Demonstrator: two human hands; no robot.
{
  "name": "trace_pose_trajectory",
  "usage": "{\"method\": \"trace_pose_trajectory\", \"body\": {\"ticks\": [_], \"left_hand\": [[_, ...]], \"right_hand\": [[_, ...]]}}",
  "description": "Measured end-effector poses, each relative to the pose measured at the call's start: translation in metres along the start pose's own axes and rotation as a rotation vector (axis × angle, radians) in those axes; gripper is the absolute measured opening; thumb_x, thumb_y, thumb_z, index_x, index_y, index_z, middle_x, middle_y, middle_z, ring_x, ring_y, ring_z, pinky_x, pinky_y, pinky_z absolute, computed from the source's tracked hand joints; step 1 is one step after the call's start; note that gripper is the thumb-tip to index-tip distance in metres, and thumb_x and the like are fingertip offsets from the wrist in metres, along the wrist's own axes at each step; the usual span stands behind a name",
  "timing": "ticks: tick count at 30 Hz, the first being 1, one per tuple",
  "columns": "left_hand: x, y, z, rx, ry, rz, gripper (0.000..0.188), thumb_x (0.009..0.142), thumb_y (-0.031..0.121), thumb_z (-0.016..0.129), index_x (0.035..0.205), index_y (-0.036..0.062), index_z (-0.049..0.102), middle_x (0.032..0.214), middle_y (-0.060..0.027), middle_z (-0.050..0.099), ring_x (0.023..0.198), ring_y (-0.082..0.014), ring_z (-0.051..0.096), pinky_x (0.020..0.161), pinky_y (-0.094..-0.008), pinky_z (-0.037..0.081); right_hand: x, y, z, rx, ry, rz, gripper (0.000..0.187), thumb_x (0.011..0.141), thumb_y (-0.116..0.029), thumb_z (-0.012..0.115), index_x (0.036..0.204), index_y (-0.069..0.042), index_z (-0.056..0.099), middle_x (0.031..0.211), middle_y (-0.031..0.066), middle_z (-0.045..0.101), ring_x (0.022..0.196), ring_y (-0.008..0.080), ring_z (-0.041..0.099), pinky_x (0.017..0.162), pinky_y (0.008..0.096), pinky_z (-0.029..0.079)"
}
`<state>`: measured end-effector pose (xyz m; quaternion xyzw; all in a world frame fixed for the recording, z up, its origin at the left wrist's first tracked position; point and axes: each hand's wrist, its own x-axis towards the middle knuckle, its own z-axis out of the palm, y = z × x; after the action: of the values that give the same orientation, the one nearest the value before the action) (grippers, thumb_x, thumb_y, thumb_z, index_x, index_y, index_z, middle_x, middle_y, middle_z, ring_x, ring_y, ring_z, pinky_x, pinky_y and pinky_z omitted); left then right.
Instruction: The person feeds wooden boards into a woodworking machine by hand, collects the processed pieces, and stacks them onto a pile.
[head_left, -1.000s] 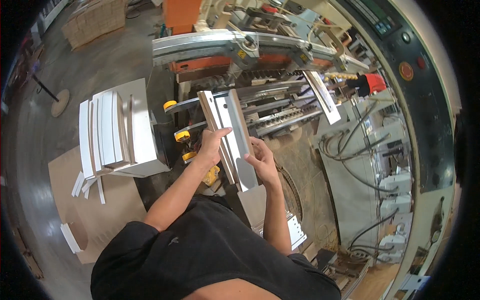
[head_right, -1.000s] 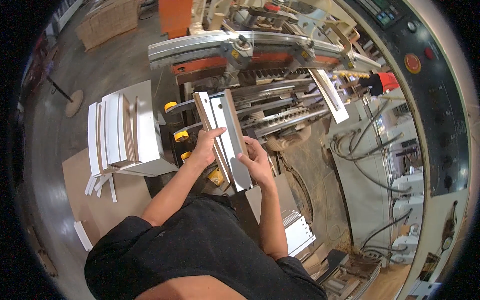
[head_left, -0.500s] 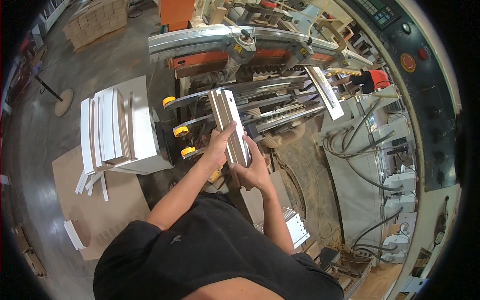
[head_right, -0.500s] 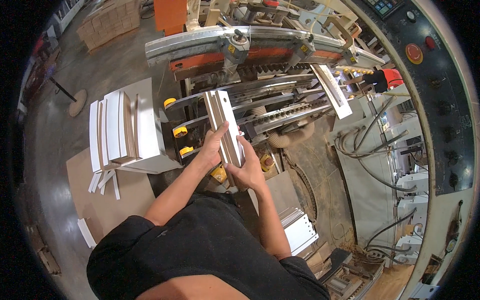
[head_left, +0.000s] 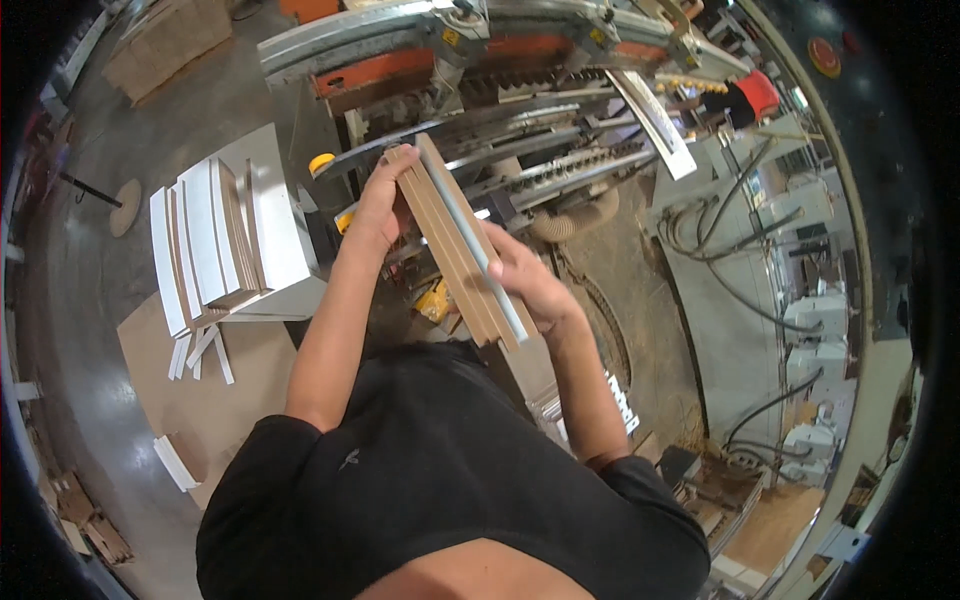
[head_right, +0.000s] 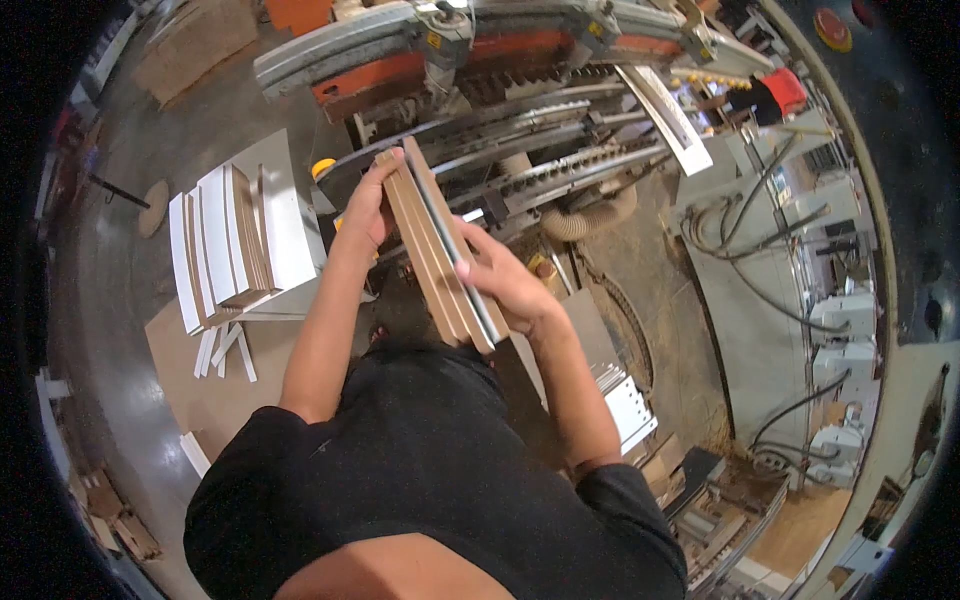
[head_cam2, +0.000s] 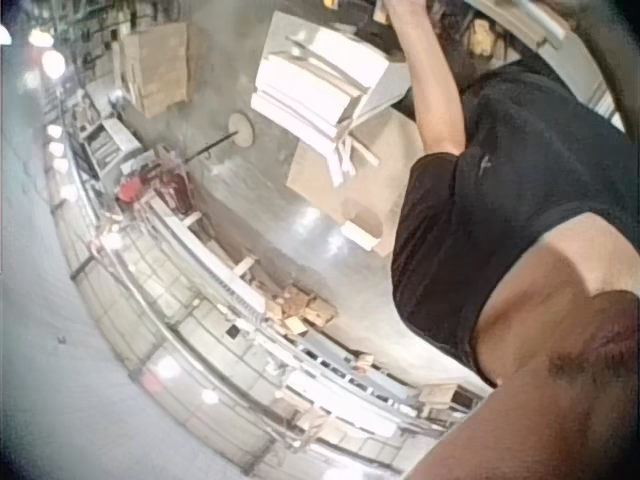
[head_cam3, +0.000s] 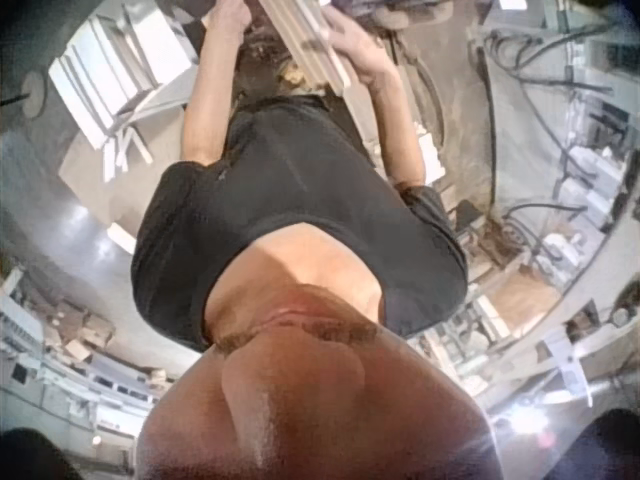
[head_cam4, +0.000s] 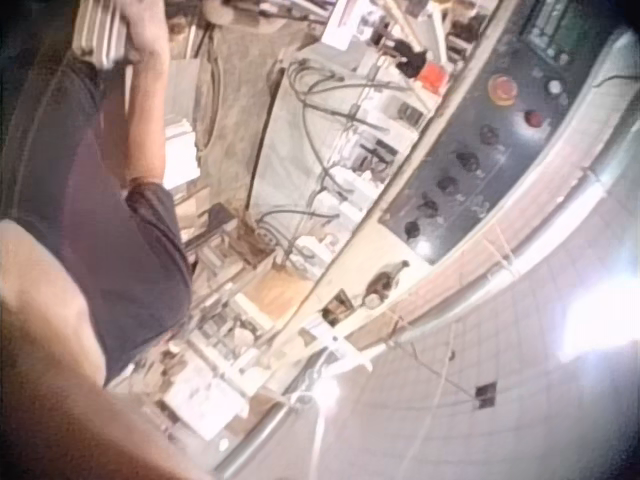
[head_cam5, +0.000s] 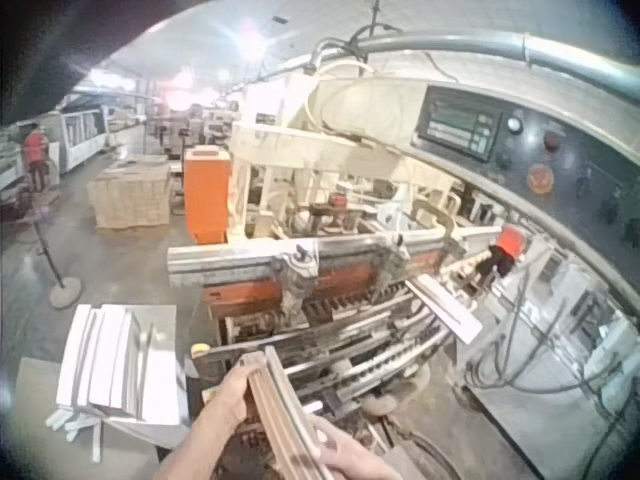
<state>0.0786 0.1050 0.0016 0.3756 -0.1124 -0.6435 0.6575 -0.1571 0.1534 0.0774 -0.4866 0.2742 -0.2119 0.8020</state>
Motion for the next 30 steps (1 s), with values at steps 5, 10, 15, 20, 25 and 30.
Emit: {"method": "trace_pose_trajectory", "body": {"ticks": [5,10,15,20,25,30], "left_hand": [[0.004,0.002,-0.001,-0.019,-0.029,-0.182,0.044,0.086,0.036,0.074,0.112,0.0050,0.055,0.102,-0.0201,0.068,0.086,-0.0291,0.070,0.074,-0.0455,0.061],[0.007,-0.004,-0.001,0.045,0.006,-0.194,0.047,0.087,0.036,0.071,0.116,0.0020,0.056,0.100,-0.0186,0.068,0.092,-0.0291,0.069,0.084,-0.0448,0.058],[0.008,-0.007,-0.004,0.022,-0.006,-0.213,0.045,0.088,0.035,0.071,0.114,0.0016,0.057,0.100,-0.0166,0.067,0.101,-0.0278,0.067,0.086,-0.0439,0.057],[-0.009,0.002,0.018,0.105,-0.079,-0.036,0.047,0.088,0.021,0.071,0.124,0.0015,0.049,0.111,-0.0164,0.063,0.099,-0.0303,0.069,0.082,-0.0424,0.058],[-0.046,0.000,0.066,0.406,-0.281,0.439,0.071,0.083,0.002,0.072,0.142,0.0075,0.033,0.122,-0.0172,0.057,0.102,-0.0300,0.068,0.085,-0.0381,0.057],[-0.065,-0.024,0.079,0.657,-0.518,0.573,0.090,0.078,0.001,0.075,0.151,0.0097,0.023,0.128,-0.0184,0.054,0.107,-0.0268,0.065,0.090,-0.0395,0.055]], "right_hand": [[0.013,-0.012,0.010,0.059,0.037,0.019,0.081,0.094,-0.055,0.058,0.152,-0.006,0.031,0.136,0.0222,0.052,0.118,0.0232,0.056,0.097,0.0364,0.048],[0.015,-0.025,0.024,0.133,0.068,0.063,0.064,0.099,-0.045,0.055,0.144,-0.002,0.040,0.127,0.0103,0.058,0.108,0.0150,0.060,0.088,0.0307,0.053],[0.017,-0.026,0.031,0.028,0.159,0.058,0.065,0.099,-0.042,0.057,0.145,0.001,0.038,0.127,0.0130,0.058,0.110,0.0177,0.060,0.092,0.0316,0.050],[0.005,-0.008,0.019,-0.249,0.181,0.140,0.096,0.085,-0.025,0.075,0.156,-0.004,0.013,0.141,0.0205,0.047,0.124,0.0224,0.052,0.103,0.0351,0.043],[-0.013,0.048,-0.017,-0.473,0.250,-0.117,0.113,0.066,-0.020,0.088,0.154,-0.003,0.020,0.146,0.0137,0.040,0.129,0.0240,0.045,0.108,0.0368,0.036],[-0.040,0.061,-0.019,-0.416,0.320,-0.007,0.089,0.062,-0.012,0.084,0.142,-0.004,0.044,0.130,0.0088,0.055,0.123,0.0204,0.048,0.109,0.0349,0.035]]}}
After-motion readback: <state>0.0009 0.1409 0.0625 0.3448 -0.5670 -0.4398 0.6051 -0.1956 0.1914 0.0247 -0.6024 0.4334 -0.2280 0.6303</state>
